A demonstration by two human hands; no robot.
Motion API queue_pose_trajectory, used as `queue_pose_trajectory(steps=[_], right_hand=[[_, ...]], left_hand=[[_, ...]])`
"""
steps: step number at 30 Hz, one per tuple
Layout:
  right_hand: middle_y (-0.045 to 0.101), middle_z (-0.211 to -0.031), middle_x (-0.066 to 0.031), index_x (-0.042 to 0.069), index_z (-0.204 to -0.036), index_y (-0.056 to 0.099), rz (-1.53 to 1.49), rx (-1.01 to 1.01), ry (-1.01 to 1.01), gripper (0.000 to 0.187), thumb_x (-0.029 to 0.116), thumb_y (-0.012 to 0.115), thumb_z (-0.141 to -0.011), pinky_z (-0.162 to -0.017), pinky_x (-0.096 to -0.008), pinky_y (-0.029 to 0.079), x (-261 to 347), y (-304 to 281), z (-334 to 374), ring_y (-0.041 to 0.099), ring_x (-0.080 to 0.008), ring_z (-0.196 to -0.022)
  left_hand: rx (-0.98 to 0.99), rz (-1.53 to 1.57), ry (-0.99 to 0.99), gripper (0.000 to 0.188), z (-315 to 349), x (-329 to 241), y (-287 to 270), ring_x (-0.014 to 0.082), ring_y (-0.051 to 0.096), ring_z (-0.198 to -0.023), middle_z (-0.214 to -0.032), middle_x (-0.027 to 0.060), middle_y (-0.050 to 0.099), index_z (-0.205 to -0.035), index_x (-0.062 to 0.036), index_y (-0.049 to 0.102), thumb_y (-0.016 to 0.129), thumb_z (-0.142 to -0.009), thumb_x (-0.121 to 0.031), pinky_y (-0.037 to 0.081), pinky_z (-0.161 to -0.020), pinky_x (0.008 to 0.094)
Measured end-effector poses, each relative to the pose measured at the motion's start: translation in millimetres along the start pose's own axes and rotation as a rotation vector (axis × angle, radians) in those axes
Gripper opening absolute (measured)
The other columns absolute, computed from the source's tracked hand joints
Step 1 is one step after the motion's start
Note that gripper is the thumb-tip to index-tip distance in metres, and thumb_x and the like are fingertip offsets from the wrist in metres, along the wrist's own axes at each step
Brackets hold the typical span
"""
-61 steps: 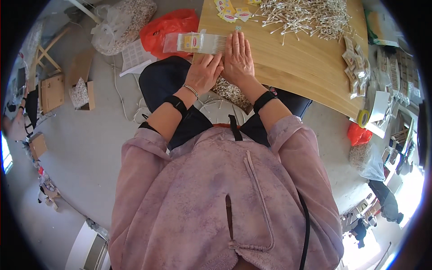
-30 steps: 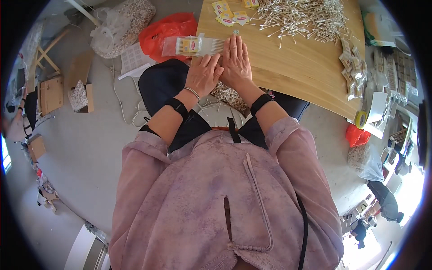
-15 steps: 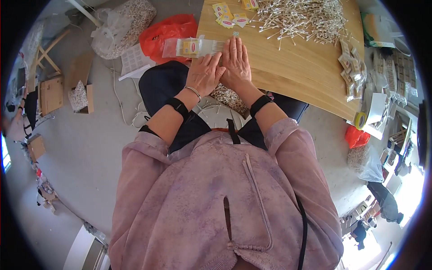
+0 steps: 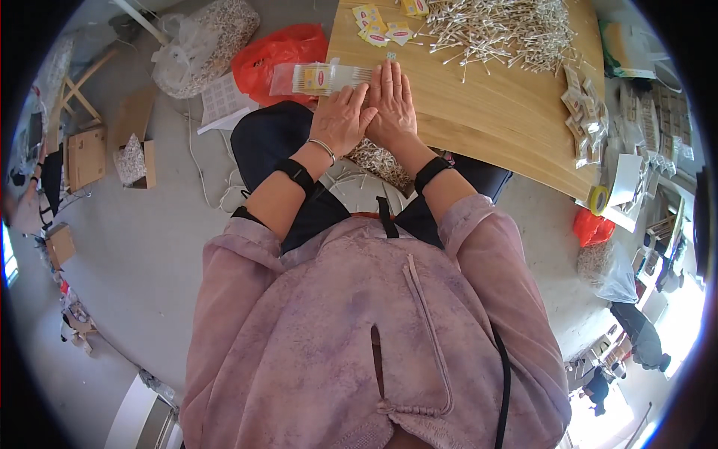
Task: Packaging bunches of cotton swabs into small plastic bags.
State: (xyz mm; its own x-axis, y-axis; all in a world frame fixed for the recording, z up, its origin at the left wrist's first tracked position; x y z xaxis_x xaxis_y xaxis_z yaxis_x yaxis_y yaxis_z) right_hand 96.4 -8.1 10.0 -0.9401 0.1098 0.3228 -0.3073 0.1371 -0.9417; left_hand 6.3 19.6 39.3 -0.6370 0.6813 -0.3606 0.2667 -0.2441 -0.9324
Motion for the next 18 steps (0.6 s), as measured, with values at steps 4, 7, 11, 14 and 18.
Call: queue_pose_trajectory(steps=[4, 7, 11, 14, 18], right_hand=[[0.01, -0.15, -0.0244, -0.007, -0.142, 0.015, 0.04, 0.013, 0.0, 0.071, 0.036, 0.036, -0.09, -0.115, -0.0438, 0.004, 0.0, 1.1, 0.0, 0.005, -0.0357, -0.141], [0.009, -0.15, -0.0242, -0.007, -0.142, 0.015, 0.061, 0.044, 0.006, 0.071, 0.037, 0.036, -0.09, -0.114, -0.0438, 0.004, 1.5, 1.1, 0.0, 0.004, -0.036, -0.141], [0.009, -0.15, -0.0242, -0.007, -0.142, 0.016, 0.075, 0.032, 0.002, 0.071, 0.037, 0.036, -0.089, -0.114, -0.0438, 0.004, -0.1, 2.9, -0.1, 0.004, -0.0361, -0.141], [0.009, -0.151, -0.024, -0.006, -0.142, 0.016, 0.069, 0.038, 0.006, 0.071, 0.037, 0.036, -0.09, -0.114, -0.0437, 0.004, 0.4, 2.2, 0.4, 0.003, -0.0359, -0.141], [0.007, -0.151, -0.0234, -0.006, -0.143, 0.015, 0.076, 0.062, 0.016, 0.071, 0.037, 0.036, -0.09, -0.115, -0.0434, 0.003, -1.4, 4.8, 0.7, 0.002, -0.0356, -0.141]], left_hand=[[0.01, 0.036, -0.025, 0.049, -3.8, 0.9, -0.6, 0.0326, 0.057, -0.093, -0.104, 0.0146, 0.055, -0.131, -0.0083, 0.04, 0.044, -0.093, -0.039, 0.048, -0.079, 0.0397], [0.025, 0.037, -0.054, 0.051, -6.2, 2.4, -0.5, 0.0323, 0.058, -0.094, -0.106, 0.0143, 0.055, -0.133, -0.009, 0.039, 0.043, -0.093, -0.041, 0.049, -0.078, 0.04], [0.052, 0.013, -0.064, 0.055, -10.5, 2.2, 1.8, 0.0317, 0.059, -0.094, -0.105, 0.0135, 0.056, -0.135, -0.0099, 0.037, 0.041, -0.093, -0.045, 0.05, -0.076, 0.0405], [0.058, 0.011, -0.06, 0.054, -8.9, 2.5, 1.9, 0.032, 0.059, -0.094, -0.105, 0.0133, 0.056, -0.134, -0.0101, 0.037, 0.042, -0.093, -0.045, 0.05, -0.076, 0.0403], [0.055, 0.016, -0.061, 0.053, -9.3, 0.7, 1.2, 0.032, 0.059, -0.094, -0.104, 0.0133, 0.056, -0.133, -0.0099, 0.038, 0.042, -0.093, -0.044, 0.05, -0.075, 0.0402]])
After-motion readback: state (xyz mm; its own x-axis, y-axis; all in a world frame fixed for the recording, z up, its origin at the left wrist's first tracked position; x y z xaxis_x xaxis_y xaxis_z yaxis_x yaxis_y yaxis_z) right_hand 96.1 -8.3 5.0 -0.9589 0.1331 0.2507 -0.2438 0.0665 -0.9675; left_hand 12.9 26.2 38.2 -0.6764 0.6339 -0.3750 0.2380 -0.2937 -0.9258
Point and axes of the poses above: each hand's wrist, its own z-axis away from the middle knuckle, its own y-axis out of the palm, x = y × z, the point moved 6 cm from there along -z, towards the middle knuckle
